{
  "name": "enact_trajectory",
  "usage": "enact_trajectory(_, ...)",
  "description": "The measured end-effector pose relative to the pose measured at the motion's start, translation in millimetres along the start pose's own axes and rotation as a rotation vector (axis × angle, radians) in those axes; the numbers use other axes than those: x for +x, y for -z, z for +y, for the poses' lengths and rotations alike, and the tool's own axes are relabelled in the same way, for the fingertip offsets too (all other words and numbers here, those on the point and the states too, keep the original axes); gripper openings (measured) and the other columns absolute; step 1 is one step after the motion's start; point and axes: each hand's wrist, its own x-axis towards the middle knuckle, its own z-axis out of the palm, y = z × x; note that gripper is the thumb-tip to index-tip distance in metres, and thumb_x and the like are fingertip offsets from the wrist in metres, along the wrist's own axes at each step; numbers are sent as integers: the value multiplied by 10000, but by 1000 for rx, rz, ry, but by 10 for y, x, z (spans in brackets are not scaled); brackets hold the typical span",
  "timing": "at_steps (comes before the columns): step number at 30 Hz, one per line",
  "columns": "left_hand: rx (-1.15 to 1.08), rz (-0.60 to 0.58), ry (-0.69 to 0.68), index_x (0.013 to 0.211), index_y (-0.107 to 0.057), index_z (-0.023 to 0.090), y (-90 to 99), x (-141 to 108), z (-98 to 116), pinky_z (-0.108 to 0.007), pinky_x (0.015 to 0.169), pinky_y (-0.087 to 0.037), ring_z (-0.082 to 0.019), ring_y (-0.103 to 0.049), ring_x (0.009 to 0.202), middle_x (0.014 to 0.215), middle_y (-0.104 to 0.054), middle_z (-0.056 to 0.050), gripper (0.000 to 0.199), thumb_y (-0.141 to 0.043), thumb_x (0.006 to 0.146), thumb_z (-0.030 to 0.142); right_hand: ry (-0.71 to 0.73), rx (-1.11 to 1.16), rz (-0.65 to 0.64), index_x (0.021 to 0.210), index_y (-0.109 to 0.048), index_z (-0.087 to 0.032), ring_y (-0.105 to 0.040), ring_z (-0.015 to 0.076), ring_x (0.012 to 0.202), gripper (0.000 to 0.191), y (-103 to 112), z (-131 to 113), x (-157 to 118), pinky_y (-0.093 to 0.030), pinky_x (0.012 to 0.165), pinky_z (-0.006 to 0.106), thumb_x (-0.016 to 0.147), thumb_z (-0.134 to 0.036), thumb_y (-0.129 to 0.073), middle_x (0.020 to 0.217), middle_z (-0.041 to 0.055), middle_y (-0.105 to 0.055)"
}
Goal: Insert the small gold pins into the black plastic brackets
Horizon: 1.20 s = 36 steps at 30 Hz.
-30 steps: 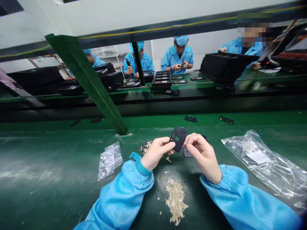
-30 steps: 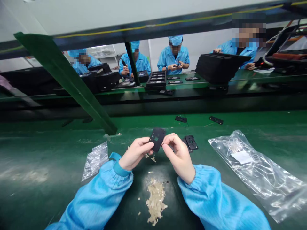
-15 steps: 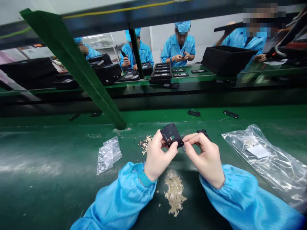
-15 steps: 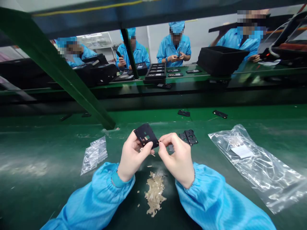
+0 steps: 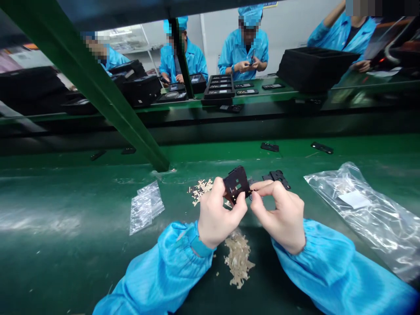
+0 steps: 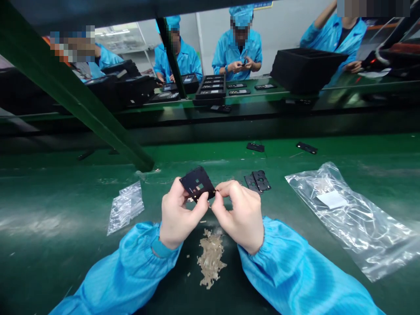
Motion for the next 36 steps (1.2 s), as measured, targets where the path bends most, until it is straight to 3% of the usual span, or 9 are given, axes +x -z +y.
enact_trajectory(6, 100, 16, -57, 740, -405, 201, 10, 0, -29, -172, 432, -444, -97, -576, 456, 549, -582, 47, 184, -586, 706, 210, 63, -3, -31, 747, -468, -209, -633, 123, 652, 142, 4, 1, -1, -490, 594, 234, 777, -98, -553, 738, 6, -649)
enact_trajectory(19, 161, -4, -113, 727, -389, 205, 71, 45, -26, -186, 450, -436, -106, -596, 478, 560, -596, 45, 198, -586, 715, 216, 12, 113, -190, 783, -502, -201, -597, 143, 693, 106, 79, -39, 61, -476, 636, 269, 801, -99, -525, 760, 30, -612)
enact_trajectory(30, 112, -12, -103, 745, -413, 197, 83, 44, -33, -195, 442, -426, -109, -594, 481, 584, -620, 29, 182, -591, 722, 228, -386, 422, -284, 744, -539, -185, -586, 126, 689, 85, 117, -21, 112, -481, 618, 228, 828, -199, -538, 773, 11, -620)
enact_trajectory(36, 59, -16, -86, 750, -431, 193, 91, 46, -23, -195, 452, -443, -113, -603, 498, 591, -622, 28, 167, -593, 713, 209, -472, 519, -299, 720, -545, -175, -569, 126, 661, 106, 115, -27, 143, -475, 605, 236, 813, -225, -555, 736, 10, -605)
